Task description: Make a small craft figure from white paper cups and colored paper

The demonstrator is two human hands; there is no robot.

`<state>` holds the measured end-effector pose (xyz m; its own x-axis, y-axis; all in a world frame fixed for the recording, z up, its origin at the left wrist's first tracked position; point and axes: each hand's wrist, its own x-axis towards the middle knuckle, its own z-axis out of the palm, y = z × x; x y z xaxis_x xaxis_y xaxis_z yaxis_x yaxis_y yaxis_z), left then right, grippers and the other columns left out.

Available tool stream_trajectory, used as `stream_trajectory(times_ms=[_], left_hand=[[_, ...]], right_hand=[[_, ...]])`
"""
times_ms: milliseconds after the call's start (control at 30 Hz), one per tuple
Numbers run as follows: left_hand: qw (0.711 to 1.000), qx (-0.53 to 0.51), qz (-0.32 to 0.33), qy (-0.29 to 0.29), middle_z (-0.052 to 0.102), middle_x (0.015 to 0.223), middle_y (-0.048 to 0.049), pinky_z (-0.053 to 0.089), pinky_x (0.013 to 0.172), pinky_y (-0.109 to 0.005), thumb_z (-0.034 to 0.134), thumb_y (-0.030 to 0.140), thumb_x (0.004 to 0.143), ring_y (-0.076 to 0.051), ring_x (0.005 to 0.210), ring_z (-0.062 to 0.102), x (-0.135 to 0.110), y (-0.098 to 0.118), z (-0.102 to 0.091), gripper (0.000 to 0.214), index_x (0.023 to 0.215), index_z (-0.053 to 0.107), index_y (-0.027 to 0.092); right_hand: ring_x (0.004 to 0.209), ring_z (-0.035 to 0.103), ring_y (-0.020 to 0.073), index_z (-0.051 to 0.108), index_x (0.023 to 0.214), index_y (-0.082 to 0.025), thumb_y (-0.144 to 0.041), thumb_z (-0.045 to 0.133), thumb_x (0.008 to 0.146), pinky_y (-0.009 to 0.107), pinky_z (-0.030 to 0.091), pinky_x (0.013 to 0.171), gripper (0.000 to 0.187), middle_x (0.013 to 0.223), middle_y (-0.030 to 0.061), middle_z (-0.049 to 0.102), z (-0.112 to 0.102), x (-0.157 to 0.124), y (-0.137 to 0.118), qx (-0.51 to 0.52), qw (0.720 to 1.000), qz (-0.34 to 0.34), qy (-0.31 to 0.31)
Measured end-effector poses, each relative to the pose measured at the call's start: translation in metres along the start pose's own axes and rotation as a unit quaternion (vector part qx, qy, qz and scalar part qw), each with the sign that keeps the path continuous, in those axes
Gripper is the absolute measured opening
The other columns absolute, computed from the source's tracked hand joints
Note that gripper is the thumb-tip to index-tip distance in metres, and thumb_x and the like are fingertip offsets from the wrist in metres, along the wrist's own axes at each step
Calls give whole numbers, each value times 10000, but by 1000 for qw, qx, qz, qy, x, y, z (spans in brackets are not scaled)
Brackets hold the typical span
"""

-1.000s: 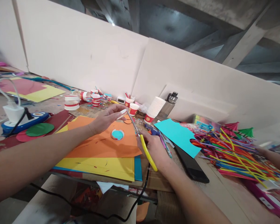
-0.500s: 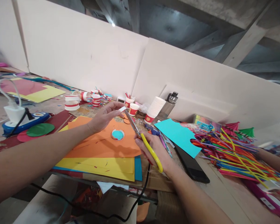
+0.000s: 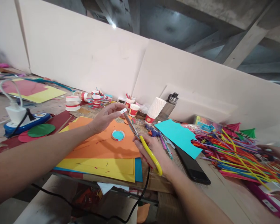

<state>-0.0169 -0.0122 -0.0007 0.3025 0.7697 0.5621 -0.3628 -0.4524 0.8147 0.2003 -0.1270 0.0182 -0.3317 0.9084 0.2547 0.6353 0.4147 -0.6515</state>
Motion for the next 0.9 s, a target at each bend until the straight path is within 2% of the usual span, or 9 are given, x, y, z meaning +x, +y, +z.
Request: stream_trajectory(times_ms=[400,600,767,900], left_hand=[[1000,-4,4,-4,687,1127,-67,485,892,-369,715,344,824,-223,1000,638,-1,0,0,296,1095,701,224],[998,-54,-9,-12,692,1108,-78,503,889,-383,740,351,802,-227,1005,631,0,2,4,303,1066,717,204],[997,-77,-26,-10,699,1087,-82,510,859,-368,770,373,772,-209,956,630,0,6,8,332,1045,729,189],[995,-96,-30,-14,700,1101,-84,500,896,-373,780,363,757,-219,998,628,-1,6,8,347,1056,731,192]], right_hand=[[466,448,91,523,743,-208,-324,475,954,213,318,448,245,530,-54,458,0,0,-2,-5,1000,10,-9],[452,434,87,541,776,-203,-334,460,957,207,313,432,238,523,-54,458,1,0,-1,4,1000,16,1],[445,441,82,521,790,-202,-338,455,951,189,327,416,221,527,-56,456,0,-1,-7,10,999,48,-19],[437,452,84,500,829,-214,-371,413,966,181,353,403,226,550,-59,468,2,-2,-10,35,996,79,-37]])
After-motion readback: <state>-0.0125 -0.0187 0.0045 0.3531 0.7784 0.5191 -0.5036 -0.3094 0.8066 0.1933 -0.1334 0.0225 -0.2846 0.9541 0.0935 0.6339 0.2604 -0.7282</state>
